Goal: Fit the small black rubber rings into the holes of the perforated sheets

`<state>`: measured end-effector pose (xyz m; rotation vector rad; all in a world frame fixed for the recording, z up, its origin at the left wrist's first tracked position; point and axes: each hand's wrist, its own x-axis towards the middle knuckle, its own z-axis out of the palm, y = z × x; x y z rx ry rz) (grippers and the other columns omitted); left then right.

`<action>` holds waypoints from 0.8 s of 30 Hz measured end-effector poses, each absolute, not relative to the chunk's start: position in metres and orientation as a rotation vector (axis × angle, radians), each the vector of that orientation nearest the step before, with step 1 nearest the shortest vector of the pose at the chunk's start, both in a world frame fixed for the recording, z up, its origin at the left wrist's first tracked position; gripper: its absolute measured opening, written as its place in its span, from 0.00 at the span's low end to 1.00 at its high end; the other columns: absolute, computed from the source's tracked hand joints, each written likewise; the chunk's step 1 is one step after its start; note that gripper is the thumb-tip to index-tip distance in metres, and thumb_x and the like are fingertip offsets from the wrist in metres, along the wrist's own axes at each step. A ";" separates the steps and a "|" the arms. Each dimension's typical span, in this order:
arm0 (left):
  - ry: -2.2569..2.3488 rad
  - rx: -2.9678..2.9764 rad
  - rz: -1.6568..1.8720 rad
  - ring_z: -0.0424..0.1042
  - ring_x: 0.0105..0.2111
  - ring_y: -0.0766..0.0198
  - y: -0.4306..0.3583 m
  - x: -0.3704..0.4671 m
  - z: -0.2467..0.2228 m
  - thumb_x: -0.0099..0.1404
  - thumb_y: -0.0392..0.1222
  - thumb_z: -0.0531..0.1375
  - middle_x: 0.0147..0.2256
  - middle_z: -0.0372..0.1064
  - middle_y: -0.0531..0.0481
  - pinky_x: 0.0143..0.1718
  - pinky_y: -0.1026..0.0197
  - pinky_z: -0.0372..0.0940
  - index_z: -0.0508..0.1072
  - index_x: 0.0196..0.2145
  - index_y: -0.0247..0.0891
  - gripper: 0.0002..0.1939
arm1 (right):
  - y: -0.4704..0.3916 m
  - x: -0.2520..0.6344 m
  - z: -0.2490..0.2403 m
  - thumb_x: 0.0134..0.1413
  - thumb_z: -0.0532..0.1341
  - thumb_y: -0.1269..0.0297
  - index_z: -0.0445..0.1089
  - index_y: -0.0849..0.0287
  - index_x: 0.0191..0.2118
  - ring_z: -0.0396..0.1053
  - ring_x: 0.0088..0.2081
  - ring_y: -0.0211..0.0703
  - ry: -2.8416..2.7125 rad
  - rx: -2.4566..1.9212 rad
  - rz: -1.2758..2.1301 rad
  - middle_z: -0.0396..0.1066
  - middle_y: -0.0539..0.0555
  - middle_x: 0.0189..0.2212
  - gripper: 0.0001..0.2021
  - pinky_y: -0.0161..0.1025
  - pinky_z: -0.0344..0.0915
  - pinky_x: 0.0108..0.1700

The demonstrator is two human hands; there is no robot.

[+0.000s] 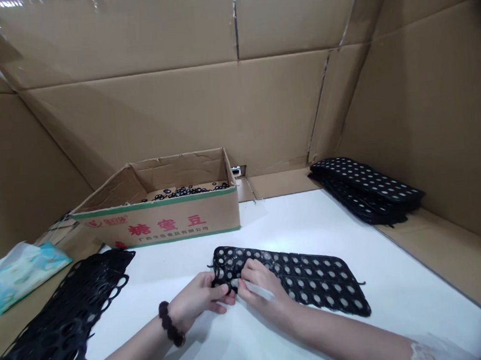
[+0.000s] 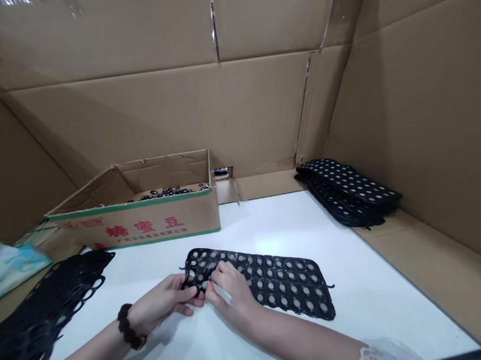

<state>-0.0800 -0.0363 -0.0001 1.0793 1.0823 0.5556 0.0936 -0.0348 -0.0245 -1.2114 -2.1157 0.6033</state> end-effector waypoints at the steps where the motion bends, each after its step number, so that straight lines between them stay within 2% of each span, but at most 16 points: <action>1: 1.073 1.086 0.537 0.69 0.34 0.63 -0.036 -0.081 0.001 0.53 0.45 0.59 0.33 0.68 0.44 0.30 0.65 0.62 0.67 0.31 0.31 0.13 | -0.035 0.094 -0.023 0.50 0.52 0.70 0.57 0.61 0.18 0.58 0.30 0.36 -2.105 -1.211 0.629 0.58 0.50 0.24 0.11 0.33 0.56 0.31; 6: 1.098 1.110 0.409 0.69 0.25 0.65 -0.030 -0.085 0.005 0.52 0.49 0.58 0.27 0.69 0.45 0.23 0.66 0.61 0.64 0.30 0.31 0.16 | -0.026 0.107 -0.009 0.51 0.51 0.68 0.58 0.61 0.17 0.61 0.27 0.33 -1.988 -1.098 0.804 0.60 0.50 0.24 0.13 0.32 0.58 0.30; 9: 1.090 1.217 0.305 0.67 0.20 0.67 -0.023 -0.090 0.008 0.52 0.52 0.57 0.24 0.68 0.47 0.18 0.68 0.57 0.63 0.27 0.32 0.17 | -0.010 0.118 -0.003 0.52 0.50 0.66 0.61 0.60 0.18 0.63 0.35 0.37 -1.844 -1.115 0.804 0.64 0.52 0.31 0.14 0.34 0.59 0.39; 12: 1.209 1.440 0.280 0.64 0.18 0.68 -0.015 -0.093 0.012 0.54 0.57 0.52 0.24 0.67 0.48 0.17 0.67 0.55 0.64 0.27 0.33 0.20 | 0.001 0.123 -0.005 0.51 0.51 0.64 0.62 0.60 0.16 0.62 0.43 0.40 -1.823 -1.211 0.862 0.67 0.53 0.36 0.15 0.37 0.55 0.48; 14: 1.461 1.674 0.453 0.65 0.21 0.66 -0.011 -0.094 0.013 0.56 0.57 0.49 0.26 0.66 0.48 0.21 0.64 0.58 0.65 0.29 0.33 0.21 | 0.003 0.123 -0.007 0.50 0.52 0.64 0.64 0.60 0.16 0.63 0.43 0.41 -1.842 -1.254 0.899 0.67 0.53 0.36 0.15 0.38 0.54 0.49; 16: 1.655 1.921 0.678 0.66 0.30 0.61 -0.008 -0.090 0.010 0.58 0.53 0.48 0.31 0.67 0.45 0.32 0.59 0.60 0.65 0.34 0.34 0.18 | 0.002 0.122 -0.008 0.49 0.52 0.64 0.65 0.59 0.17 0.63 0.42 0.40 -1.844 -1.266 0.889 0.68 0.53 0.36 0.14 0.38 0.55 0.48; 19: 1.598 2.213 0.741 0.60 0.45 0.56 -0.007 -0.078 -0.003 0.61 0.44 0.47 0.43 0.63 0.43 0.45 0.55 0.55 0.63 0.44 0.36 0.16 | 0.001 0.121 -0.008 0.49 0.51 0.63 0.65 0.59 0.18 0.64 0.42 0.40 -1.824 -1.284 0.877 0.68 0.53 0.36 0.14 0.38 0.56 0.48; 22: 1.516 2.388 0.663 0.57 0.47 0.57 -0.008 -0.064 -0.017 0.62 0.37 0.45 0.46 0.59 0.43 0.48 0.53 0.53 0.56 0.51 0.38 0.19 | 0.003 0.121 -0.007 0.49 0.51 0.63 0.68 0.59 0.21 0.64 0.42 0.40 -1.818 -1.298 0.902 0.69 0.53 0.37 0.13 0.36 0.56 0.47; 24: 1.533 2.425 0.647 0.57 0.45 0.56 -0.009 -0.057 -0.022 0.61 0.36 0.45 0.43 0.59 0.43 0.46 0.52 0.55 0.57 0.51 0.37 0.19 | 0.004 0.122 -0.008 0.50 0.51 0.62 0.71 0.59 0.26 0.65 0.40 0.40 -1.829 -1.314 0.928 0.70 0.53 0.35 0.13 0.36 0.58 0.45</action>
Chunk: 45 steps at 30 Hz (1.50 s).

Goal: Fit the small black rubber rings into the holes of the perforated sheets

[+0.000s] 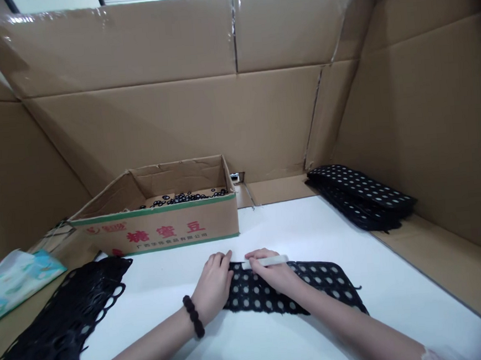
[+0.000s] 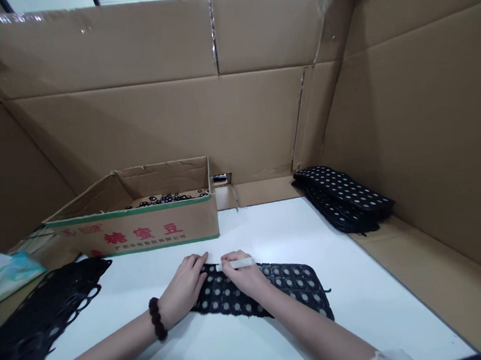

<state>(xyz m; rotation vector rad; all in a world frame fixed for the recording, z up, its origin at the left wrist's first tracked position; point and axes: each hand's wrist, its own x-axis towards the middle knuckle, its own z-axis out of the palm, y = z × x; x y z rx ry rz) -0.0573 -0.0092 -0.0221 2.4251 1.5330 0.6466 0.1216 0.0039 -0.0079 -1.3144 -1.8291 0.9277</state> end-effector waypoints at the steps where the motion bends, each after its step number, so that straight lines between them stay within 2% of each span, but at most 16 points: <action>1: 1.540 2.418 0.645 0.58 0.43 0.57 -0.010 -0.055 -0.022 0.61 0.36 0.45 0.41 0.59 0.43 0.45 0.52 0.56 0.59 0.48 0.36 0.17 | 0.004 0.122 -0.008 0.50 0.51 0.62 0.71 0.59 0.28 0.65 0.39 0.41 -1.834 -1.324 0.925 0.70 0.53 0.34 0.13 0.36 0.59 0.44; 4: 1.529 2.330 0.652 0.58 0.40 0.58 -0.012 -0.054 -0.017 0.61 0.36 0.45 0.37 0.59 0.45 0.42 0.54 0.57 0.63 0.38 0.37 0.11 | 0.003 0.121 -0.009 0.49 0.51 0.63 0.71 0.59 0.28 0.65 0.38 0.41 -1.863 -1.325 0.871 0.70 0.53 0.32 0.13 0.35 0.59 0.43; 7: 1.519 2.203 0.617 0.58 0.38 0.59 -0.013 -0.053 -0.009 0.60 0.36 0.46 0.36 0.60 0.47 0.42 0.55 0.56 0.62 0.33 0.37 0.07 | 0.000 0.121 -0.010 0.49 0.51 0.63 0.70 0.59 0.24 0.65 0.37 0.41 -1.884 -1.310 0.823 0.68 0.52 0.29 0.12 0.35 0.59 0.41; 12: 1.533 2.028 0.552 0.59 0.39 0.59 -0.013 -0.053 -0.003 0.59 0.38 0.45 0.36 0.61 0.48 0.43 0.55 0.53 0.62 0.32 0.38 0.07 | -0.003 0.122 -0.011 0.51 0.50 0.64 0.66 0.60 0.22 0.63 0.27 0.36 -1.956 -1.209 0.885 0.65 0.50 0.23 0.12 0.32 0.58 0.30; 17: 1.485 2.075 0.557 0.59 0.39 0.58 -0.013 -0.054 -0.003 0.58 0.40 0.48 0.36 0.62 0.47 0.43 0.56 0.53 0.64 0.33 0.37 0.08 | -0.002 0.120 -0.015 0.50 0.51 0.67 0.62 0.61 0.21 0.61 0.26 0.34 -2.030 -1.182 0.768 0.62 0.49 0.22 0.11 0.31 0.56 0.28; 26: 1.563 1.935 0.655 0.60 0.38 0.59 -0.014 -0.049 -0.011 0.57 0.39 0.49 0.33 0.63 0.47 0.42 0.59 0.54 0.66 0.29 0.36 0.08 | -0.007 0.106 -0.032 0.51 0.51 0.70 0.59 0.59 0.22 0.59 0.31 0.38 -2.262 -1.227 0.140 0.62 0.51 0.24 0.09 0.35 0.56 0.35; 31: 1.508 1.846 0.652 0.61 0.39 0.59 -0.017 -0.052 -0.009 0.57 0.40 0.48 0.34 0.63 0.47 0.43 0.59 0.54 0.66 0.30 0.36 0.08 | -0.002 0.101 -0.035 0.52 0.51 0.69 0.61 0.59 0.24 0.59 0.32 0.39 -2.284 -1.272 -0.001 0.62 0.52 0.25 0.08 0.36 0.56 0.35; 34: 1.451 1.826 0.658 0.62 0.38 0.60 -0.018 -0.055 -0.007 0.57 0.40 0.48 0.35 0.64 0.48 0.42 0.60 0.55 0.65 0.32 0.36 0.09 | 0.001 0.105 -0.029 0.51 0.51 0.69 0.60 0.59 0.22 0.59 0.31 0.39 -2.275 -1.238 0.107 0.62 0.52 0.24 0.09 0.36 0.56 0.35; 37: 1.419 1.862 0.660 0.63 0.35 0.62 -0.017 -0.056 -0.003 0.58 0.41 0.48 0.32 0.64 0.49 0.39 0.61 0.56 0.63 0.31 0.36 0.08 | 0.001 0.114 -0.017 0.51 0.51 0.70 0.58 0.60 0.18 0.60 0.29 0.37 -2.212 -1.182 0.398 0.62 0.50 0.21 0.12 0.34 0.57 0.35; 40: 1.384 1.879 0.671 0.63 0.33 0.63 -0.015 -0.057 0.002 0.59 0.40 0.47 0.30 0.64 0.52 0.36 0.63 0.57 0.62 0.30 0.37 0.07 | -0.002 0.122 -0.007 0.50 0.52 0.70 0.60 0.60 0.17 0.60 0.31 0.36 -2.150 -1.138 0.620 0.64 0.50 0.24 0.13 0.34 0.57 0.36; 45: 1.291 1.872 0.523 0.63 0.32 0.63 -0.012 -0.063 0.008 0.53 0.42 0.54 0.31 0.65 0.52 0.34 0.65 0.57 0.63 0.32 0.36 0.09 | -0.009 0.124 -0.002 0.50 0.52 0.70 0.61 0.60 0.17 0.59 0.33 0.38 -2.170 -1.083 0.578 0.63 0.50 0.26 0.13 0.36 0.57 0.38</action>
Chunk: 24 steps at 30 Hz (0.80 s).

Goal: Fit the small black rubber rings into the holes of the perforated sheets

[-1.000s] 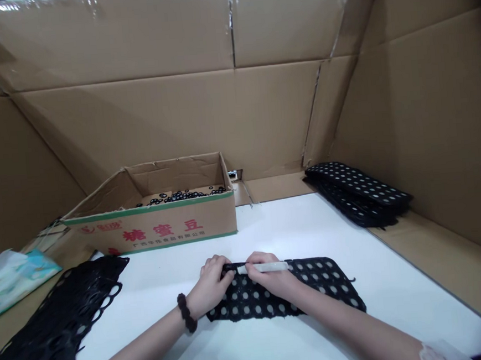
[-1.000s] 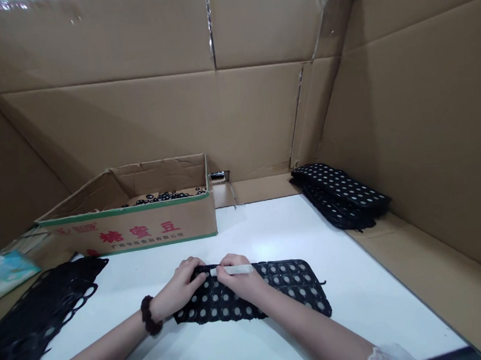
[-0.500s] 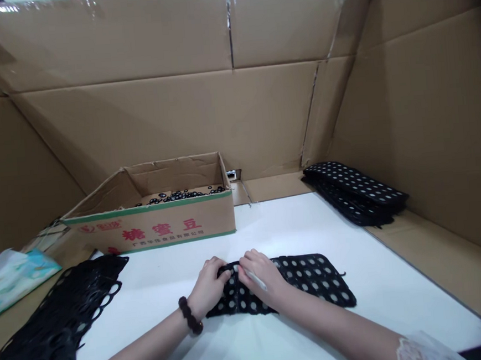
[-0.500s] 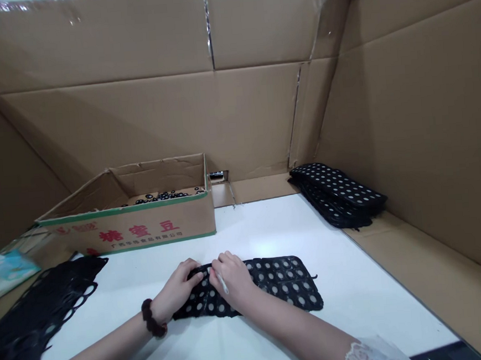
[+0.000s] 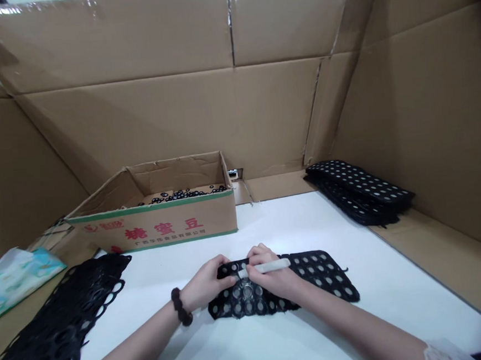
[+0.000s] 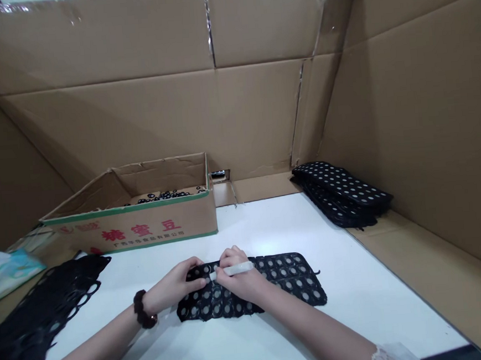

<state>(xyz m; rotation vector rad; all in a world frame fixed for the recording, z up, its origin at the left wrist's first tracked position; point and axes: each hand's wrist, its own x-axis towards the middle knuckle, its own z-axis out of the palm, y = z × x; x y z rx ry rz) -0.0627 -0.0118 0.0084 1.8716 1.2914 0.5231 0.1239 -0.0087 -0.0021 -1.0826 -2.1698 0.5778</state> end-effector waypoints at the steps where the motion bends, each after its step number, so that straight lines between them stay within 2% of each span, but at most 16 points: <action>1: 1.290 1.871 0.478 0.62 0.32 0.63 -0.011 -0.064 0.009 0.51 0.42 0.55 0.30 0.65 0.52 0.33 0.65 0.56 0.64 0.32 0.35 0.10 | -0.010 0.123 -0.002 0.50 0.52 0.71 0.60 0.60 0.17 0.59 0.33 0.38 -2.176 -1.071 0.565 0.63 0.50 0.26 0.13 0.37 0.57 0.38; 6: 1.316 1.804 0.404 0.58 0.25 0.67 -0.010 -0.065 0.011 0.49 0.43 0.56 0.23 0.60 0.56 0.27 0.66 0.53 0.64 0.23 0.34 0.08 | -0.013 0.122 -0.001 0.48 0.52 0.73 0.59 0.60 0.17 0.59 0.33 0.38 -2.191 -1.026 0.549 0.62 0.51 0.26 0.12 0.38 0.57 0.37; 12: 1.303 1.667 0.441 0.56 0.23 0.69 -0.014 -0.060 0.010 0.49 0.41 0.55 0.21 0.56 0.56 0.25 0.67 0.51 0.60 0.22 0.34 0.08 | -0.016 0.123 0.000 0.48 0.52 0.73 0.58 0.60 0.18 0.58 0.34 0.37 -2.224 -1.005 0.491 0.61 0.50 0.27 0.11 0.37 0.56 0.38; 20: 1.429 1.813 0.546 0.61 0.29 0.64 -0.025 -0.054 0.000 0.54 0.41 0.51 0.26 0.64 0.52 0.31 0.64 0.55 0.63 0.25 0.34 0.07 | -0.018 0.110 -0.017 0.49 0.52 0.71 0.61 0.60 0.24 0.56 0.36 0.42 -2.347 -1.151 0.084 0.61 0.53 0.30 0.06 0.39 0.55 0.37; 24: 1.410 1.797 0.510 0.63 0.30 0.63 -0.024 -0.054 0.003 0.55 0.42 0.50 0.28 0.65 0.51 0.30 0.64 0.56 0.63 0.27 0.34 0.08 | -0.011 0.110 -0.017 0.49 0.53 0.71 0.63 0.59 0.24 0.56 0.36 0.43 -2.333 -1.188 0.031 0.61 0.54 0.30 0.06 0.40 0.55 0.37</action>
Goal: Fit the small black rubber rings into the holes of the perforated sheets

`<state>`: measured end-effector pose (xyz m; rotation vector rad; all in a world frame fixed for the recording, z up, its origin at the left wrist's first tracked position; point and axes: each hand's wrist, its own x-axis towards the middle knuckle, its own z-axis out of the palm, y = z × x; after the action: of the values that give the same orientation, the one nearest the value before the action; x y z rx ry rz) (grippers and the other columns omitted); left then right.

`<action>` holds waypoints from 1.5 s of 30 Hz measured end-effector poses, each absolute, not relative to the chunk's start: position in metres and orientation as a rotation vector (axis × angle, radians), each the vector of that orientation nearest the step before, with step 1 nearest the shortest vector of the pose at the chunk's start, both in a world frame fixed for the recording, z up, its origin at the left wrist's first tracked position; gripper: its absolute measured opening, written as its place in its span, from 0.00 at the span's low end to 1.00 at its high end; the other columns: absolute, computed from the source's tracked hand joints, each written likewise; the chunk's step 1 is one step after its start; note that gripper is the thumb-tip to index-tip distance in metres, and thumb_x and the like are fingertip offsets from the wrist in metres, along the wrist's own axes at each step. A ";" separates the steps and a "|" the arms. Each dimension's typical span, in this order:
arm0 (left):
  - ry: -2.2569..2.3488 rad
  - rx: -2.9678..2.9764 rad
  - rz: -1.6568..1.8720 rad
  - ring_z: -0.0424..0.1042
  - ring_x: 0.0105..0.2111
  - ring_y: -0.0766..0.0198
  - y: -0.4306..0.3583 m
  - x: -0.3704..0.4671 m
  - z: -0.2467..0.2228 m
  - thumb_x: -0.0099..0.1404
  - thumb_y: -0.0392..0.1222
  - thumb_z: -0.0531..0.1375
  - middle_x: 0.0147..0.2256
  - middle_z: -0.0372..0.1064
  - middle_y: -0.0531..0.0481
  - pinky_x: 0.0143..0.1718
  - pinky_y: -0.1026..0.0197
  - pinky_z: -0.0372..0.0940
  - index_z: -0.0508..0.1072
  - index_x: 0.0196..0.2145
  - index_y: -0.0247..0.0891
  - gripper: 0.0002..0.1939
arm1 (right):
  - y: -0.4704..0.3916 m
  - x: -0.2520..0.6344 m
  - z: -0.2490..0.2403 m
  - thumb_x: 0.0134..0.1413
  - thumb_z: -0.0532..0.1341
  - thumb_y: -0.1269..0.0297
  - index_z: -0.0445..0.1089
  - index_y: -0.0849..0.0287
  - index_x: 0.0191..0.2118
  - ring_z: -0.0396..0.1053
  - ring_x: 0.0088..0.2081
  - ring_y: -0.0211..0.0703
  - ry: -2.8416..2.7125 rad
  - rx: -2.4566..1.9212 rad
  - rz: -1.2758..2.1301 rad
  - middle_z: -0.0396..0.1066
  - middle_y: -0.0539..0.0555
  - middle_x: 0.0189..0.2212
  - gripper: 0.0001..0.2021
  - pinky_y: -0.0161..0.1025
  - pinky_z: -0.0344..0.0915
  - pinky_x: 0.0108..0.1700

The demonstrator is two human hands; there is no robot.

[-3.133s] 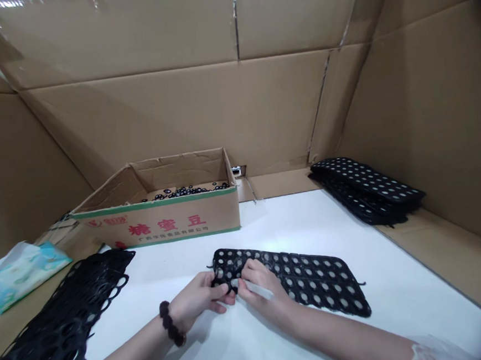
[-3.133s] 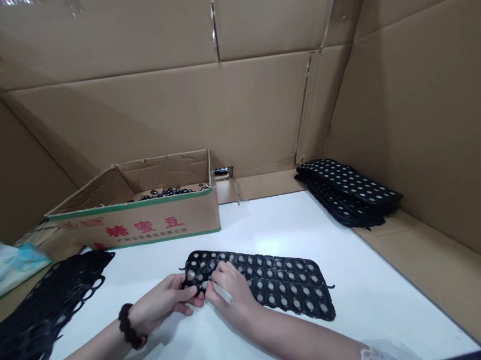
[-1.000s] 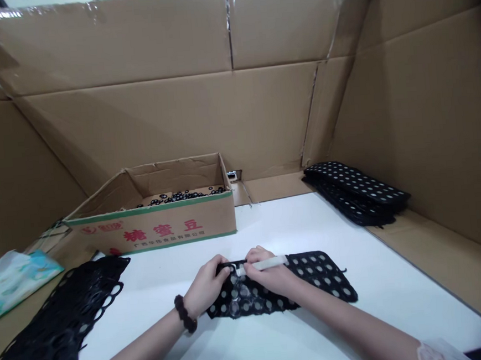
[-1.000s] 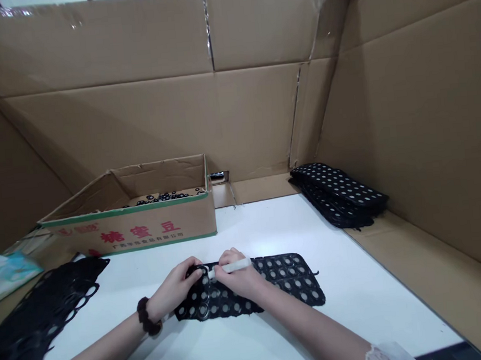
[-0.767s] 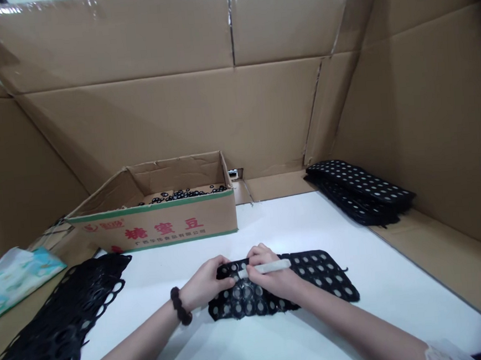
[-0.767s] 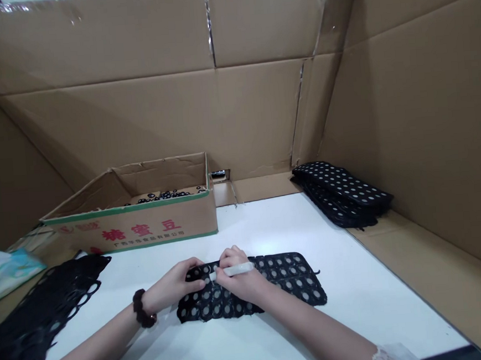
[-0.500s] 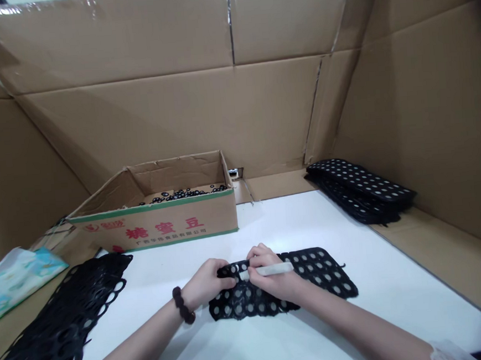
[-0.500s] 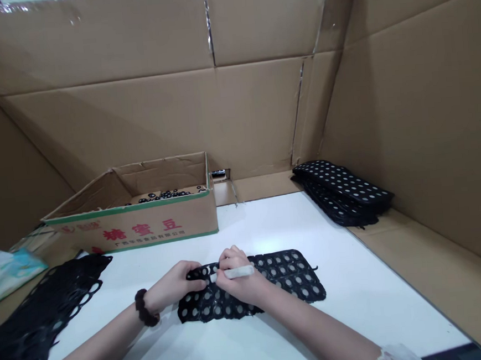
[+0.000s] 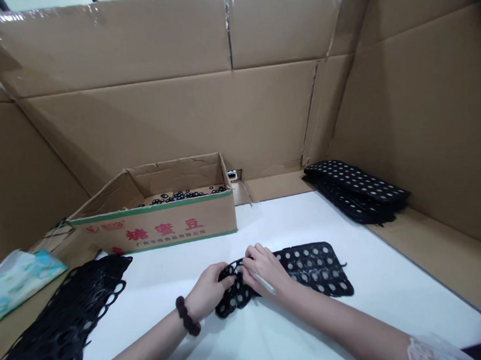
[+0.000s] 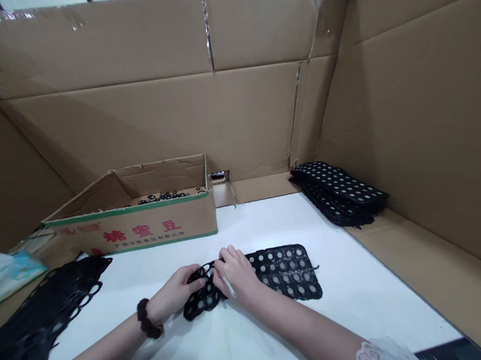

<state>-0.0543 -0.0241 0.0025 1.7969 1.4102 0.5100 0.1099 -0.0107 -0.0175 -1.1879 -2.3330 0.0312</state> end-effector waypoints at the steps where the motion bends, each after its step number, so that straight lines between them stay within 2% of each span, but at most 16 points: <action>1: 1.406 1.823 0.505 0.63 0.30 0.63 -0.023 -0.055 0.003 0.56 0.42 0.50 0.28 0.65 0.51 0.30 0.64 0.56 0.63 0.27 0.35 0.08 | -0.010 0.112 -0.015 0.49 0.53 0.71 0.63 0.59 0.24 0.56 0.36 0.42 -2.320 -1.182 0.075 0.61 0.54 0.30 0.06 0.39 0.55 0.37; 6: 1.466 2.050 0.510 0.63 0.30 0.62 -0.016 -0.059 0.007 0.55 0.40 0.50 0.28 0.65 0.50 0.31 0.64 0.55 0.62 0.27 0.36 0.05 | -0.011 0.123 -0.002 0.51 0.52 0.70 0.60 0.60 0.17 0.56 0.35 0.39 -2.302 -1.106 0.505 0.64 0.50 0.28 0.13 0.39 0.56 0.38; 8: 1.471 2.077 0.481 0.63 0.30 0.62 -0.013 -0.061 0.010 0.55 0.40 0.50 0.28 0.65 0.50 0.30 0.64 0.55 0.62 0.27 0.36 0.05 | -0.013 0.124 -0.003 0.50 0.53 0.69 0.59 0.61 0.15 0.55 0.36 0.40 -2.314 -1.122 0.544 0.64 0.50 0.27 0.15 0.39 0.55 0.38; 14: 1.350 2.057 0.230 0.63 0.31 0.62 -0.010 -0.070 0.021 0.48 0.45 0.56 0.32 0.65 0.50 0.29 0.64 0.56 0.63 0.34 0.36 0.16 | -0.014 0.120 -0.013 0.50 0.53 0.67 0.59 0.61 0.16 0.53 0.34 0.40 -2.296 -1.159 0.439 0.59 0.50 0.23 0.14 0.40 0.53 0.36; 19: 1.394 2.071 0.213 0.61 0.26 0.64 -0.011 -0.068 0.020 0.49 0.44 0.55 0.25 0.64 0.53 0.25 0.65 0.52 0.64 0.25 0.35 0.09 | -0.016 0.120 -0.012 0.49 0.54 0.68 0.58 0.61 0.15 0.52 0.35 0.40 -2.285 -1.144 0.379 0.58 0.51 0.24 0.15 0.40 0.53 0.37; 22: 1.415 2.047 0.252 0.60 0.24 0.65 -0.012 -0.066 0.018 0.48 0.44 0.54 0.22 0.61 0.54 0.23 0.66 0.50 0.64 0.22 0.35 0.08 | -0.017 0.120 -0.011 0.49 0.54 0.68 0.58 0.61 0.15 0.53 0.35 0.40 -2.279 -1.141 0.358 0.57 0.51 0.24 0.15 0.40 0.53 0.37; 32: 1.329 1.718 0.352 0.54 0.21 0.70 -0.012 -0.064 0.013 0.49 0.42 0.53 0.19 0.54 0.56 0.21 0.67 0.49 0.61 0.21 0.34 0.07 | -0.019 0.117 -0.010 0.48 0.54 0.69 0.59 0.61 0.15 0.53 0.34 0.40 -2.178 -1.127 0.378 0.60 0.51 0.25 0.14 0.40 0.52 0.36; 38: 1.312 1.636 0.420 0.55 0.21 0.70 -0.014 -0.061 0.010 0.50 0.41 0.53 0.21 0.57 0.54 0.22 0.67 0.52 0.63 0.24 0.33 0.07 | -0.020 0.116 -0.008 0.49 0.54 0.69 0.59 0.61 0.15 0.53 0.35 0.41 -2.160 -1.171 0.387 0.60 0.51 0.26 0.14 0.41 0.52 0.37; 45: 1.370 1.640 0.505 0.58 0.24 0.68 -0.022 -0.058 0.006 0.50 0.39 0.53 0.23 0.60 0.52 0.25 0.66 0.54 0.64 0.25 0.32 0.07 | -0.021 0.106 -0.017 0.48 0.55 0.68 0.62 0.60 0.19 0.52 0.36 0.43 -2.233 -1.253 0.094 0.59 0.53 0.28 0.10 0.42 0.50 0.38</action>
<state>-0.0584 -0.0222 0.0063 1.6404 1.3705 0.5046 0.1060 -0.0210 -0.0166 -1.2527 -2.2329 0.0944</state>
